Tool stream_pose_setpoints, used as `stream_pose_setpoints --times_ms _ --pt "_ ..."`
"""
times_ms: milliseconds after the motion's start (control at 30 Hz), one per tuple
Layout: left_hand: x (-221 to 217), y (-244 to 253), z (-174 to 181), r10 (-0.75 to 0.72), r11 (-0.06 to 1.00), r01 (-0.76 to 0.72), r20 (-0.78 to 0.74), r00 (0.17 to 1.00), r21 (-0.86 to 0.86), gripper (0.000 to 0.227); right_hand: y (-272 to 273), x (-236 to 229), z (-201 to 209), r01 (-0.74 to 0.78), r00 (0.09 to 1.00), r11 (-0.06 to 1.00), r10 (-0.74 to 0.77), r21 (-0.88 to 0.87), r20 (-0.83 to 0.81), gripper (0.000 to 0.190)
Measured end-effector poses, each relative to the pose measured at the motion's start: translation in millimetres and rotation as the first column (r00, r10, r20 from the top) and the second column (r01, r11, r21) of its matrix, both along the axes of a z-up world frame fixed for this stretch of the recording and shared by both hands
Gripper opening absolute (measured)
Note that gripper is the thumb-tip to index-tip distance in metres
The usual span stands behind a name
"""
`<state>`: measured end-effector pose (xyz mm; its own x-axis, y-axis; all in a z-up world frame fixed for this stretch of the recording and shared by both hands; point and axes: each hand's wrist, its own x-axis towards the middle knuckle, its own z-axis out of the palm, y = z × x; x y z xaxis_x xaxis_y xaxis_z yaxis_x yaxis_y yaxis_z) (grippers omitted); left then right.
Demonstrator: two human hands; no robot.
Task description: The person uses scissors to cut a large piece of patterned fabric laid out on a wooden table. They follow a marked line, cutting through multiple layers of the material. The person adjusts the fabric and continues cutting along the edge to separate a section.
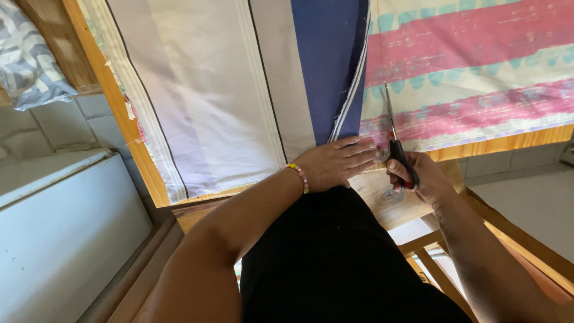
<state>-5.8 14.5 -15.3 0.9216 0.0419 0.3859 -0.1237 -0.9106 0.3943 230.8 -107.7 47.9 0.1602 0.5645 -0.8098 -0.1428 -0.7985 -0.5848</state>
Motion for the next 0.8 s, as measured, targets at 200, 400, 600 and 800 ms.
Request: stream_pose_setpoints --times_ms 200,400,600,800 --pt "2.8 -5.0 -10.6 -0.012 0.999 0.013 0.006 1.0 -0.031 0.084 6.1 2.7 -3.7 0.01 1.0 1.0 -0.01 0.014 -0.004 0.043" --pt "2.6 -4.8 -10.9 -0.012 1.0 0.012 0.001 1.0 -0.014 0.086 10.8 0.2 5.6 -0.004 0.999 1.0 0.003 0.019 0.039 0.042" --pt "1.7 -3.2 -5.5 0.001 1.0 -0.002 0.023 1.0 0.004 0.085 18.1 0.1 0.3 -0.004 1.0 1.0 0.004 0.023 0.015 0.048" --pt "4.7 -9.7 -22.6 -0.012 1.0 0.012 0.009 1.0 0.003 0.084 32.6 -8.9 18.1 -0.003 0.999 0.999 0.001 0.034 0.043 0.045"
